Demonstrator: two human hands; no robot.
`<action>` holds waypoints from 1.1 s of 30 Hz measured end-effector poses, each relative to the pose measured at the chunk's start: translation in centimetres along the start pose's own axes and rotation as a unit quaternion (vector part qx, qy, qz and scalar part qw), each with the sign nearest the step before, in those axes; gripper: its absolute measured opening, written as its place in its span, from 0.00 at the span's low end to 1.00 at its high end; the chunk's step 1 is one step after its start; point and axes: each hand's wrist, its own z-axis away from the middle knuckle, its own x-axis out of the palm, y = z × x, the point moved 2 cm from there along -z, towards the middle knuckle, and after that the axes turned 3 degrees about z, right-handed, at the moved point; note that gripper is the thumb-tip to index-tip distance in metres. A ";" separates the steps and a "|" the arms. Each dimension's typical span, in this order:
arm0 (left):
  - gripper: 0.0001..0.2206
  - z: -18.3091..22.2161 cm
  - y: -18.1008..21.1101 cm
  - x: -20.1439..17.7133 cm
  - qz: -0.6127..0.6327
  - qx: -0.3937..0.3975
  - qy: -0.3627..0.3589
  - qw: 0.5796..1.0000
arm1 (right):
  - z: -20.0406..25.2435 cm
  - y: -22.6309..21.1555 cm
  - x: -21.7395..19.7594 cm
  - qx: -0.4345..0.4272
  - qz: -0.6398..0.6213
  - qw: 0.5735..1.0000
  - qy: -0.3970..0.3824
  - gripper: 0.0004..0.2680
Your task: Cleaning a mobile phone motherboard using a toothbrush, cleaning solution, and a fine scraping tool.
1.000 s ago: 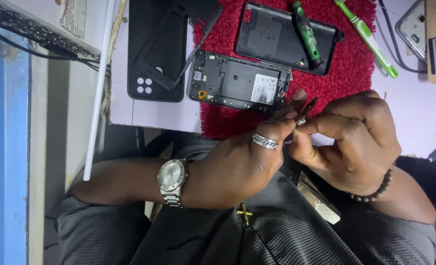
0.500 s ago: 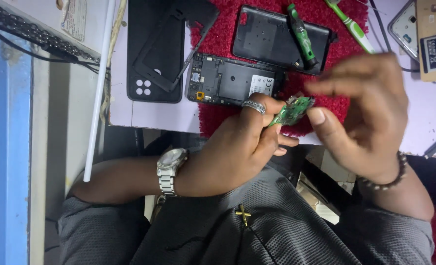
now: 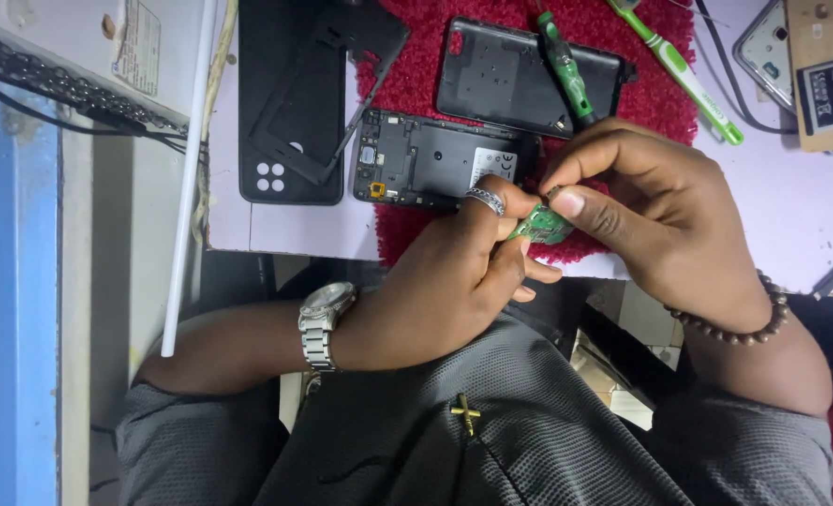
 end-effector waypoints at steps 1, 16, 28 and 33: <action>0.08 0.0 0.0 0.0 0.000 0.006 -0.001 1.000 | 0.0 0.0 0.1 0.001 0.007 1.000 0.003 0.05; 0.10 -1.0 -0.6 -0.4 0.029 -0.062 -0.012 0.998 | 0.4 -0.5 0.7 0.016 0.091 0.995 0.049 0.02; 0.10 -2.8 -1.9 -0.9 0.074 -0.054 -0.033 0.995 | -0.7 0.9 0.4 0.116 0.067 0.990 0.040 0.03; 0.11 -3.1 -2.0 -0.9 0.074 -0.072 -0.024 0.994 | -0.7 1.0 0.7 0.144 0.022 0.989 0.037 0.03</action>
